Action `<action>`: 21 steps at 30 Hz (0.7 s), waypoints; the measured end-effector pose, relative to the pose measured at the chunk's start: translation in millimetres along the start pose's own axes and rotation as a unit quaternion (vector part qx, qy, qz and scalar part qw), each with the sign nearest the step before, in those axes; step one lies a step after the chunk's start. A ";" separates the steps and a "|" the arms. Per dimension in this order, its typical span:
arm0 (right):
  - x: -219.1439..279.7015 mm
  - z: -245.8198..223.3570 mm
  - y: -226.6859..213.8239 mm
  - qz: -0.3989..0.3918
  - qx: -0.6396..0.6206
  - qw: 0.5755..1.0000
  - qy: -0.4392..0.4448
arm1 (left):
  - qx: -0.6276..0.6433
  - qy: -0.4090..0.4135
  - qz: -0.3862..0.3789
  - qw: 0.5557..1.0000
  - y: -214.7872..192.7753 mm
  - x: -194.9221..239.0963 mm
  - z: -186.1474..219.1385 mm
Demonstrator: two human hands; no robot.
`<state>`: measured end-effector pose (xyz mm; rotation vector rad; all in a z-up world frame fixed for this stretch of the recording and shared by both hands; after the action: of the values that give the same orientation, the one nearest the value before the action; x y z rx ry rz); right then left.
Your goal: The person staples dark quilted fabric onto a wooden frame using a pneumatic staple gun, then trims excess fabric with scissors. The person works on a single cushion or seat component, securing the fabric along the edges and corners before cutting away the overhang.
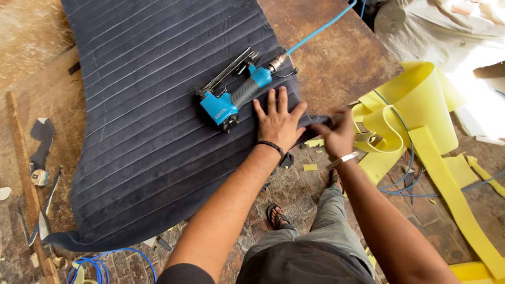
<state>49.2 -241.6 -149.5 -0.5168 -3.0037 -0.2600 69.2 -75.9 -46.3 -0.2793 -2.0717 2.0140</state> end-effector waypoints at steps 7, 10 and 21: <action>-14.0 -132.5 175.1 -0.363 0.328 0.771 -0.409 | 0.051 0.013 0.070 0.996 33.9 -2.1 -3.5; -6.0 -143.9 242.5 -0.478 0.443 0.643 -0.402 | 0.078 0.023 0.122 0.989 32.5 -4.2 -8.7; -36.6 -178.8 87.8 -0.233 0.423 0.830 -0.280 | 0.066 0.141 0.057 0.986 -5.3 -0.2 4.4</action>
<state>122.7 -204.2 35.4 0.2938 -3.2315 1.3701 68.3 -80.3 -41.2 -0.6318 -1.7793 2.0290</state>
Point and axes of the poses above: each hand's wrist, its own x-axis away from the middle knuckle, its own y-axis out of the palm, z = x × y, the point moved 5 cm from there along -x, towards the middle knuckle, and after that the axes turned 2 degrees about -x, right-handed, at the moved point
